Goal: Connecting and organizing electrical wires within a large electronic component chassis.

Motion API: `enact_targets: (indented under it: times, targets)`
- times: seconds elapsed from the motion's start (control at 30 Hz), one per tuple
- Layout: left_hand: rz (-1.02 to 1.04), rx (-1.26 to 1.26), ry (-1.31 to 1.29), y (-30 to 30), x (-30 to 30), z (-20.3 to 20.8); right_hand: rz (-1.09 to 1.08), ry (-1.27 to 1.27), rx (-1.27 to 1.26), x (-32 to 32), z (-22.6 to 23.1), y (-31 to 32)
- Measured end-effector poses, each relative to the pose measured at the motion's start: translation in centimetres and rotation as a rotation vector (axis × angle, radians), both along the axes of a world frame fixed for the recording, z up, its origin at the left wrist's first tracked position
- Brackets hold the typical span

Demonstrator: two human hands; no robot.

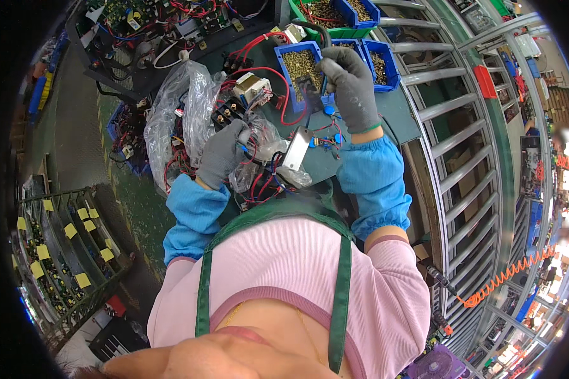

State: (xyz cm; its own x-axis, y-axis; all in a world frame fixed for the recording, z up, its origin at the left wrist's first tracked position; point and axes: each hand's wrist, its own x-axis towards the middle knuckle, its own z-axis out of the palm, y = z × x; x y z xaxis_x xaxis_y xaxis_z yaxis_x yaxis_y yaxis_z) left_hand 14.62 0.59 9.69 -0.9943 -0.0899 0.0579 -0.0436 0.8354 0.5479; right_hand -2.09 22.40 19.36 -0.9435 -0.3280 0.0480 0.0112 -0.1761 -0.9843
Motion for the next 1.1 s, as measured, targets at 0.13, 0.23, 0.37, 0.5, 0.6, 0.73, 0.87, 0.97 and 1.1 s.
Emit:
enact_targets:
  times: [0.13, 0.23, 0.37, 0.5, 0.6, 0.73, 0.87, 0.97, 1.1]
  targets:
    - [0.032, 0.061, 0.009, 0.0, -0.1, -0.3, 0.029, -0.062, -0.093, -0.5, 0.9, -1.0]
    - [0.022, 0.222, 0.154, -0.2, 0.0, -0.4, 0.099, -0.137, -0.254, -0.9, 0.6, -1.1]
    - [0.134, 0.801, 0.059, -0.3, 0.1, 3.4, 0.058, -0.237, -0.374, -1.1, 0.3, -2.0]
    - [0.039, 1.200, -0.071, 0.6, -0.8, 4.5, 0.110, -0.332, -0.559, -0.7, 0.5, -3.4]
    - [-0.076, 1.254, -0.100, 2.5, -1.8, 4.7, 0.078, -0.336, -0.547, -0.2, 0.7, -4.5]
    - [-0.328, 1.124, -0.087, 3.0, -2.4, 6.1, 0.113, -0.272, -0.448, 0.2, 0.6, -4.8]
    - [-0.306, 1.298, -0.250, 1.8, -2.0, 6.7, 0.136, -0.193, -0.276, 0.1, 0.3, -3.6]
    - [-0.204, 1.427, -0.190, 0.3, -1.6, 6.1, 0.117, -0.150, -0.069, 0.6, 0.9, -3.0]
    - [-0.158, 1.631, -0.048, -1.0, -1.5, 6.6, -0.059, 0.780, 1.057, 1.7, 0.3, -2.1]
